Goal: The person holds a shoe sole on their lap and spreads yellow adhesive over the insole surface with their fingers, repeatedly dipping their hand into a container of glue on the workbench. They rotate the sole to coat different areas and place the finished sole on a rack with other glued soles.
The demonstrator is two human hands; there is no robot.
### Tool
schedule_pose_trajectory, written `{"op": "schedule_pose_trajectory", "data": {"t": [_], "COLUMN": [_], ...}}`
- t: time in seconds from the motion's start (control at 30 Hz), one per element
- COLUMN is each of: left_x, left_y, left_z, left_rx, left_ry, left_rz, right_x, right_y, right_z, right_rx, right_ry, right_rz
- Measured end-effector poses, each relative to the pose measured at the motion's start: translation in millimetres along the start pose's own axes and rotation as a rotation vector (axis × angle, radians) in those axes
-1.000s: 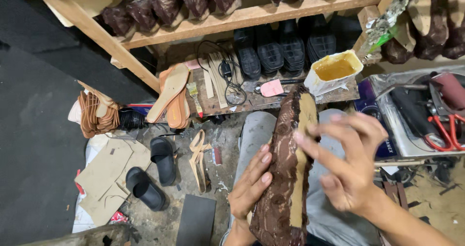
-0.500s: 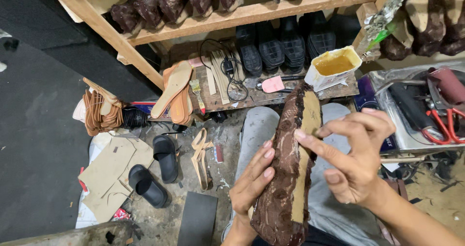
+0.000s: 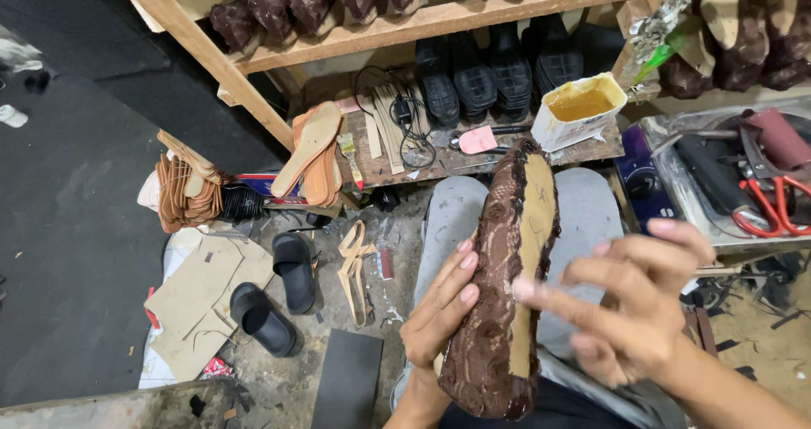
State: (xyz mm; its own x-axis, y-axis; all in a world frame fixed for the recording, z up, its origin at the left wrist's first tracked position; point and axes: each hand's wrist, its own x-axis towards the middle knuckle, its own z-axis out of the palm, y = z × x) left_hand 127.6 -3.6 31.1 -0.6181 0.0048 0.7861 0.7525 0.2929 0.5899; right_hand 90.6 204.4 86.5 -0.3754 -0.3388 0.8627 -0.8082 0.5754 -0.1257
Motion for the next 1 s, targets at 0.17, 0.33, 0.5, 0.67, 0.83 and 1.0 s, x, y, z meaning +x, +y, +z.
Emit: {"op": "schedule_pose_trajectory", "data": {"t": [0.17, 0.33, 0.5, 0.67, 0.83, 1.0], "left_x": [-10.6, -22.6, -32.9, -41.7, -41.8, -36.8], "left_y": [13.8, 28.0, 41.2, 58.7, 66.7, 52.0], "left_z": [-2.6, -5.9, -5.9, -9.5, -13.7, -15.3], "left_rx": [-0.005, 0.005, -0.01, 0.01, -0.002, 0.032], "left_ry": [-0.005, -0.016, 0.001, 0.012, 0.026, 0.027], "left_rz": [-0.005, 0.016, 0.04, 0.065, 0.073, 0.03], "right_x": [-8.8, -18.1, -24.2, -31.3, -31.8, 0.0], "right_y": [-15.1, -30.3, -49.7, -64.4, -65.2, -56.6], "right_z": [-10.2, -20.4, -34.1, -41.8, -41.9, -28.0], "right_rx": [0.013, -0.036, 0.055, 0.044, 0.215, 0.093], "right_ry": [-0.006, -0.017, 0.004, 0.007, 0.023, 0.007], "right_rz": [-0.026, 0.048, -0.118, 0.016, -0.112, 0.033]}}
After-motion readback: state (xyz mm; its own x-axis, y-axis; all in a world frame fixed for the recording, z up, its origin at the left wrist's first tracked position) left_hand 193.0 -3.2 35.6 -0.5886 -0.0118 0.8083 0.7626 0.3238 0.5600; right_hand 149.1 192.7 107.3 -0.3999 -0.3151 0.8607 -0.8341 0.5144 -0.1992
